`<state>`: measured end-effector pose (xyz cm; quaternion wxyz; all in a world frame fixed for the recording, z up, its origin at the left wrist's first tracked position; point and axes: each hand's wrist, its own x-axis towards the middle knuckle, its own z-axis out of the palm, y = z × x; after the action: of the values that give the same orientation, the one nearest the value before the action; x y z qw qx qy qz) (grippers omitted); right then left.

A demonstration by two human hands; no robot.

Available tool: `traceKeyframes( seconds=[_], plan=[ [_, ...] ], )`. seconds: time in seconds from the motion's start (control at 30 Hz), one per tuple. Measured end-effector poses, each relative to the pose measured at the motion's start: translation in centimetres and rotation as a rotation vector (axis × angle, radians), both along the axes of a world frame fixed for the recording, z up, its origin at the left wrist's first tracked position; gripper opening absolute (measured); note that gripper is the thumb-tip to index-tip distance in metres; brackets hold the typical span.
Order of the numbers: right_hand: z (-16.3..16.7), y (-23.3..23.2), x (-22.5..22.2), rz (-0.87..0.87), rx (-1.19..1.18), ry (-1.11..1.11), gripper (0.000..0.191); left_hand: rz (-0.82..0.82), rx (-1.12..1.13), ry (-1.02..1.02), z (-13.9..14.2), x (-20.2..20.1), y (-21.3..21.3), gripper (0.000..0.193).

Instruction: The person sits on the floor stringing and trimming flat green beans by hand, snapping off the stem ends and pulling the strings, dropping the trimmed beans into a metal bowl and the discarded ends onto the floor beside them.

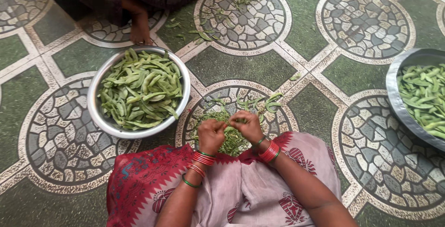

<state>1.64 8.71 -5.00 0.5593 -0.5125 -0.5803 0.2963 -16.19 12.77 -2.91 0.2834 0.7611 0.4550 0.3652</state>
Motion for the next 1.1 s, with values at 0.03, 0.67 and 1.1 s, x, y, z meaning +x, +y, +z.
traceKeyframes(
  seconds=[0.03, 0.67, 1.1],
  plan=[
    [-0.3, 0.3, 0.8, -0.012, -0.137, 0.235, 0.011, -0.006, 0.01, -0.008, 0.1, 0.0, 0.1, 0.005],
    [-1.2, 2.9, 10.6, -0.234, -0.629, -0.272, 0.024, 0.174, 0.068, 0.657, -0.6, -1.5, 2.2, 0.034],
    [-2.6, 1.5, -0.7, 0.036, -0.417, -0.74, 0.032, 0.21, -0.046, 0.492, 0.1, -4.5, 3.0, 0.009]
  ],
)
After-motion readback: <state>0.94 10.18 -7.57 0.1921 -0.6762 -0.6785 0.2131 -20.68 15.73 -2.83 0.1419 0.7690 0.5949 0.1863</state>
